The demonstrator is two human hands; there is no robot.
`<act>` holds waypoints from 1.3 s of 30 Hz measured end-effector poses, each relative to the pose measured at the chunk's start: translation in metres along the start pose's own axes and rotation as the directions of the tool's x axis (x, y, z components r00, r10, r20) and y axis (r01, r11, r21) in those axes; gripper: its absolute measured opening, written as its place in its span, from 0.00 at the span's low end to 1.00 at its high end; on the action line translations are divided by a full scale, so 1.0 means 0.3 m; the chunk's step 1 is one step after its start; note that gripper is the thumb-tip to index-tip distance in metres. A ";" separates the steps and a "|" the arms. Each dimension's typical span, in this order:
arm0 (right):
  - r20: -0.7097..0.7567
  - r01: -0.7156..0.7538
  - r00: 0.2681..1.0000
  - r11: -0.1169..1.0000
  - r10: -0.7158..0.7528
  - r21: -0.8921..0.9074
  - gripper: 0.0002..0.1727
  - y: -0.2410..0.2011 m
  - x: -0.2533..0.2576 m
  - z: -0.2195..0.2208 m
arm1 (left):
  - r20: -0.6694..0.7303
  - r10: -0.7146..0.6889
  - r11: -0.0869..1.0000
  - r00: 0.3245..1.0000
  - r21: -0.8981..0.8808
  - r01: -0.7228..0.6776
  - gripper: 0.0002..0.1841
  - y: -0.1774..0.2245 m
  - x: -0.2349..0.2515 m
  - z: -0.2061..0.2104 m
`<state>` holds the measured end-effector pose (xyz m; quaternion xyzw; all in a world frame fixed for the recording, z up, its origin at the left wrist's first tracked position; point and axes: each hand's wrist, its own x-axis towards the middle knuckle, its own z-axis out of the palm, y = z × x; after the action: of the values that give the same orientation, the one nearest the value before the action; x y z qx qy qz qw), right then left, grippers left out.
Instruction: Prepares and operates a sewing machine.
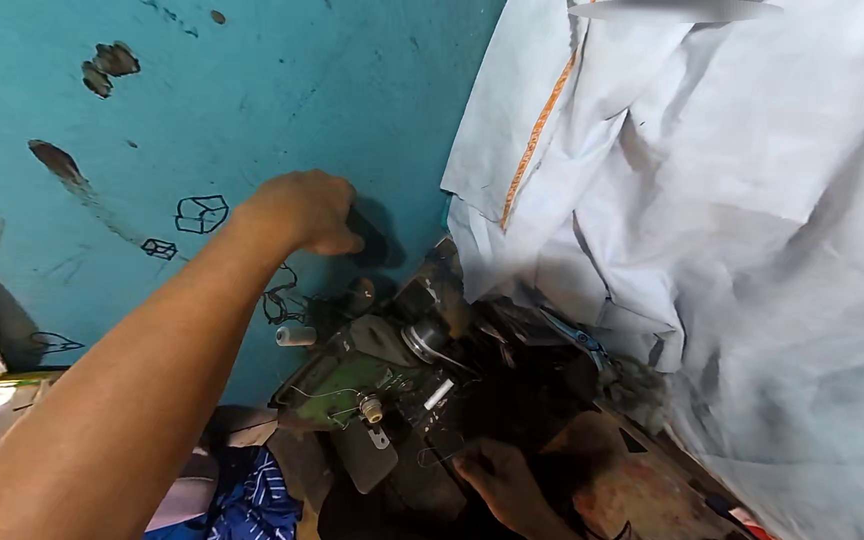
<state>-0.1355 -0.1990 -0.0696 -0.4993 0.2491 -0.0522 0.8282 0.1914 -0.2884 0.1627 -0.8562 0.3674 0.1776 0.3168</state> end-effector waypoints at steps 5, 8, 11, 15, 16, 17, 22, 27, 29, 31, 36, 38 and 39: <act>-0.230 0.159 0.952 0.968 -0.202 -0.194 0.13 -0.232 0.200 -0.073 | 0.012 0.050 0.999 0.999 -0.014 -0.049 0.28 -0.007 0.035 0.034; -0.193 0.136 0.956 0.917 -0.221 -0.376 0.17 -0.373 0.363 -0.073 | -0.052 0.058 0.996 0.997 -0.070 -0.062 0.33 -0.005 0.041 0.030; -0.060 0.144 0.978 0.854 -0.200 -0.499 0.36 -0.382 0.549 -0.056 | -0.116 0.061 0.991 0.991 -0.112 -0.074 0.32 0.025 0.015 0.049; 0.081 0.179 0.981 0.678 -0.174 -0.713 0.55 -0.419 0.760 -0.005 | 0.023 0.151 0.982 0.988 -0.118 -0.147 0.31 0.036 0.025 0.045; 0.091 0.202 0.975 0.647 -0.202 -0.735 0.50 -0.414 0.787 0.011 | 0.013 0.176 0.980 0.984 -0.093 -0.174 0.30 0.030 0.022 0.051; 0.098 0.218 0.971 0.631 -0.220 -0.744 0.45 -0.407 0.803 0.023 | -0.008 0.191 0.980 0.982 -0.058 -0.191 0.30 0.025 0.013 0.059; 0.082 0.133 0.991 0.623 -0.109 -0.771 0.44 -0.319 0.842 0.025 | 0.122 0.159 0.977 0.980 0.124 -0.174 0.25 -0.005 -0.057 0.096; 0.133 0.078 0.990 0.575 0.054 -0.815 0.41 -0.187 0.886 -0.001 | 0.104 0.250 0.952 0.963 0.154 -0.264 0.02 -0.033 -0.094 0.128; 0.113 0.043 0.989 0.526 0.100 -0.849 0.38 -0.167 0.888 0.006 | 0.175 0.195 0.961 0.965 0.163 -0.224 0.02 -0.027 -0.075 0.107; 0.080 0.022 0.992 0.498 0.095 -0.867 0.35 -0.161 0.885 0.017 | 0.153 0.179 0.966 0.972 0.160 -0.204 0.03 -0.040 -0.065 0.100; 0.028 -0.048 0.987 0.462 0.155 -0.886 0.37 -0.173 0.888 0.037 | 0.119 0.132 0.973 0.984 0.175 -0.151 0.10 -0.065 -0.057 0.089; 0.019 -0.058 0.987 0.471 0.157 -0.880 0.40 -0.176 0.883 0.032 | 0.110 0.122 0.976 0.986 0.168 -0.139 0.10 -0.075 -0.050 0.084; 0.024 -0.048 0.989 0.479 0.143 -0.877 0.41 -0.171 0.878 0.025 | 0.109 0.122 0.977 0.987 0.161 -0.138 0.10 -0.083 -0.048 0.079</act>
<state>0.1057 -0.3067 -0.1181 -0.8376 0.2293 0.1511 0.4723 0.1985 -0.2518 0.1634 -0.7907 0.4203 0.2084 0.3933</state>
